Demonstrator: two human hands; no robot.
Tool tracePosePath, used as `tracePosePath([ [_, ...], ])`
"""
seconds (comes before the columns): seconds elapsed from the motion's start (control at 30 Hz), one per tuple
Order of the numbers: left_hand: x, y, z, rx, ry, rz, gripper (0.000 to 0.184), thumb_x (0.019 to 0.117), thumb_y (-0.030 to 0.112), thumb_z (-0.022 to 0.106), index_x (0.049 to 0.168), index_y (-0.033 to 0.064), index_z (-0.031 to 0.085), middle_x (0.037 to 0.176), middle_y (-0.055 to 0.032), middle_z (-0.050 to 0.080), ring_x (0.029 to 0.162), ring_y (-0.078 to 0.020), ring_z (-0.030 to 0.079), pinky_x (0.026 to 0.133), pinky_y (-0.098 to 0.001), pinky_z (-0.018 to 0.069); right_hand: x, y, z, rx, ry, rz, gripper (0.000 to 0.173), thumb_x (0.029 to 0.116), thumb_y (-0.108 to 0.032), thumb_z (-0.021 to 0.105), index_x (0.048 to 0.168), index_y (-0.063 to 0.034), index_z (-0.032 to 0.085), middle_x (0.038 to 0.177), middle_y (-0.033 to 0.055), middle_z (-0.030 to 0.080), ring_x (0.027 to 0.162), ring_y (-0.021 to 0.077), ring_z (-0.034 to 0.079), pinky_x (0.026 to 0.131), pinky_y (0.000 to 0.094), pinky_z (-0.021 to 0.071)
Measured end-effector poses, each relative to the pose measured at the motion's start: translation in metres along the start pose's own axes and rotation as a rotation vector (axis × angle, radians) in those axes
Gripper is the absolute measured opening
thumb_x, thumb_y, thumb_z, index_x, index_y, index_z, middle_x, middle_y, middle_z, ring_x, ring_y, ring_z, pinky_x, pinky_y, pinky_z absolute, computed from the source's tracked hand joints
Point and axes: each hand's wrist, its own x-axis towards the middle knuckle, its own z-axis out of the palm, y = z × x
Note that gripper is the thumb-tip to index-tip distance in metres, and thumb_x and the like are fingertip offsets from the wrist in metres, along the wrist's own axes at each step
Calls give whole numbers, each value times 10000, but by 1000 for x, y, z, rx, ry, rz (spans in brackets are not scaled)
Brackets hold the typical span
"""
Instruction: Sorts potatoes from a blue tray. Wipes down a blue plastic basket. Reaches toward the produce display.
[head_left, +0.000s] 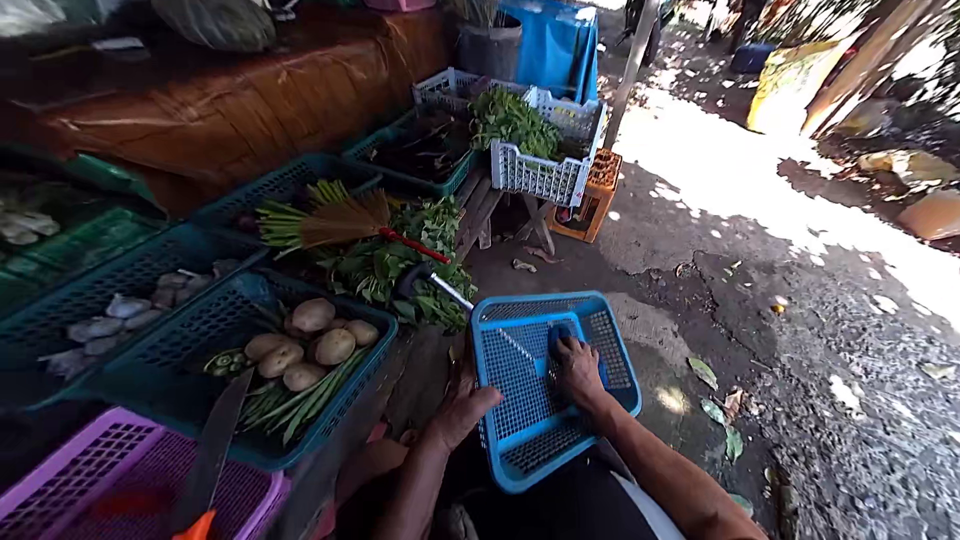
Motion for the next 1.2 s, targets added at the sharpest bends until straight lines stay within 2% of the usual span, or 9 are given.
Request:
tracePosePath([
  [0.17,4,4,4,105,-39,148,1099,692,276,690,1618,-4,169,1646,-235,249,1517,-208,292,1214,-335,289,-13,-66,-6,109,289,-516,471,921,23,557,1365,-92,661,1444,127,612,1321,398,567,1040,612,449],
  [0.27,1,8,5,113,-33,154,1079,694,258,683,1611,-15,183,1637,-222,271,1502,-181,309,1205,-306,291,-12,-67,-3,57,317,-628,479,935,18,553,1384,-118,651,1457,116,604,1349,412,542,1058,614,437],
  [0.37,3,5,4,117,-28,135,1077,690,257,681,1610,-11,188,1617,-224,310,1473,-171,365,1180,-295,336,-2,-33,9,-29,325,-525,477,912,-18,595,1373,-122,659,1471,101,595,1366,420,524,1058,639,431],
  [0.47,3,3,4,109,-47,62,1082,724,267,675,1633,26,141,1655,-217,243,1517,-205,292,1216,-341,289,2,9,16,-123,185,-270,507,918,-142,606,1424,-107,614,1539,112,526,1417,430,461,1092,657,383],
  [0.53,7,2,5,99,-34,45,1091,720,295,679,1635,38,145,1650,-202,266,1509,-199,313,1208,-346,315,5,33,13,-129,52,-79,549,948,-99,557,1496,-104,534,1598,133,442,1453,427,405,1113,655,352],
  [0.63,13,5,13,91,-61,44,1116,730,322,680,1648,65,100,1669,-197,228,1522,-216,297,1210,-382,320,6,56,9,-75,-3,69,550,995,-66,482,1542,-118,472,1617,159,400,1454,420,401,1133,648,341],
  [0.73,15,9,17,115,-52,52,1110,710,331,669,1645,81,124,1651,-188,273,1496,-209,344,1187,-388,352,6,56,12,-59,26,99,530,1006,-83,475,1534,-125,486,1609,144,417,1458,400,404,1146,629,339],
  [0.87,11,5,15,103,-38,43,1104,738,289,664,1643,41,83,1672,-226,197,1534,-247,269,1220,-387,292,8,53,13,-54,-26,96,546,1005,-91,478,1547,-150,471,1621,125,404,1468,388,391,1154,625,328],
  [1.2,7,5,12,164,-31,28,1050,773,315,658,1622,-11,133,1652,-271,207,1537,-308,247,1234,-431,256,8,48,11,-65,-77,113,570,997,-93,503,1563,-142,446,1632,125,384,1486,365,371,1181,596,303],
])
